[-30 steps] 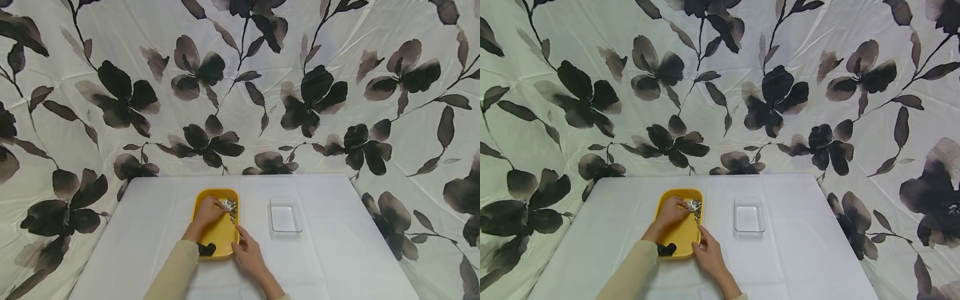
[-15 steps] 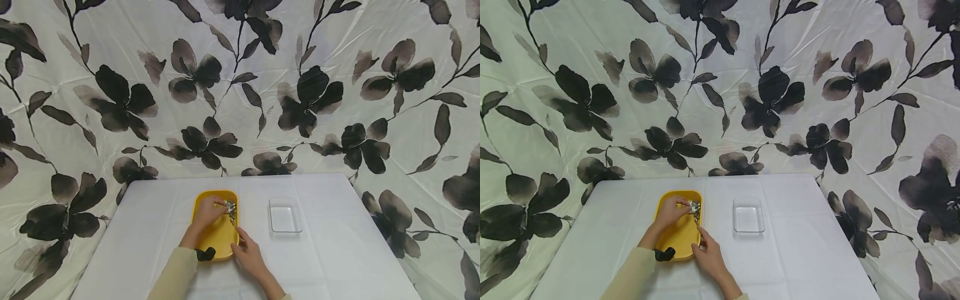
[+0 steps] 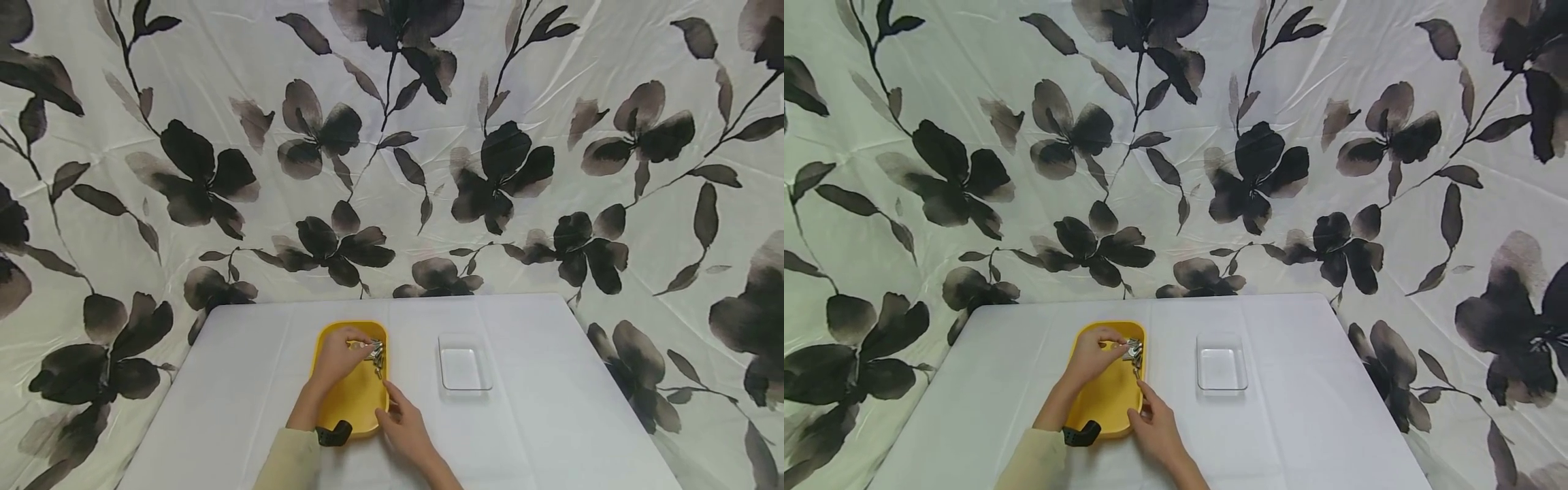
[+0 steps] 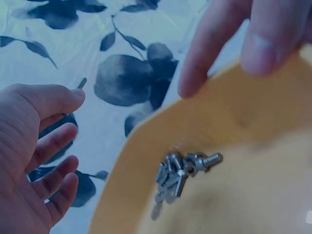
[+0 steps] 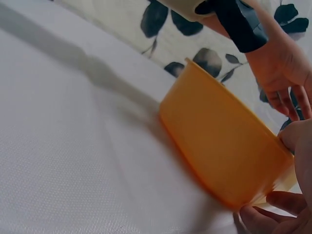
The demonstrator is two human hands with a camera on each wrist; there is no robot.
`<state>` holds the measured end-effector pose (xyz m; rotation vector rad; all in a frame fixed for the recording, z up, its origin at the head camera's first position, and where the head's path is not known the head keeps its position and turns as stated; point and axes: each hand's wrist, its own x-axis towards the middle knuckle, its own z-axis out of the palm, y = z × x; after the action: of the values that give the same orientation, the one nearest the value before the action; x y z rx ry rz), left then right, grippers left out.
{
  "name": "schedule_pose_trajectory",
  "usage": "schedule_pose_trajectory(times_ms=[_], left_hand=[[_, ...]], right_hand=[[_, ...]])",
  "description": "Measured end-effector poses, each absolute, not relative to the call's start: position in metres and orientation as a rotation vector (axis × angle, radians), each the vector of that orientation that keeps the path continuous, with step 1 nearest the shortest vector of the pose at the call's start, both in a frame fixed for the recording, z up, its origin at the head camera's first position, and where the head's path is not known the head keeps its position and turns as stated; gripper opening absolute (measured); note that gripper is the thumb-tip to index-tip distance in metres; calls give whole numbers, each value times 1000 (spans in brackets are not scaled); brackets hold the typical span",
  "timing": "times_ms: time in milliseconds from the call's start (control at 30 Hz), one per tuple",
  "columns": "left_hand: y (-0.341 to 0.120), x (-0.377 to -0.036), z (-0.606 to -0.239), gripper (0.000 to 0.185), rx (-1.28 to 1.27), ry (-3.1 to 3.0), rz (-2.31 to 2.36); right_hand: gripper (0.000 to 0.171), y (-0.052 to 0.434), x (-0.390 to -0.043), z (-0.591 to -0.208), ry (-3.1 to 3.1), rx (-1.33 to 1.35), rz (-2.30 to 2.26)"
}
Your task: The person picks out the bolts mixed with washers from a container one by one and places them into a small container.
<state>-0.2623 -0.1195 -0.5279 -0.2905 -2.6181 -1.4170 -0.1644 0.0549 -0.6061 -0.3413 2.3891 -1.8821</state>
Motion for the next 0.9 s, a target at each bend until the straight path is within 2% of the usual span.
schedule_pose_trajectory(times_ms=[300, 667, 900], left_hand=[[-112, -250, -517, 4, -349, -2555, -1494], [-97, -240, -507, 8, -390, -2529, -1535], [-90, -240, -511, 9, -403, -2525, -1604]], right_hand=[[54, 61, -166, -601, 2446, -389, -1809], [30, 99, -168, -567, 2629, -342, -1729], [25, 130, -171, -550, 2784, -276, -1715]])
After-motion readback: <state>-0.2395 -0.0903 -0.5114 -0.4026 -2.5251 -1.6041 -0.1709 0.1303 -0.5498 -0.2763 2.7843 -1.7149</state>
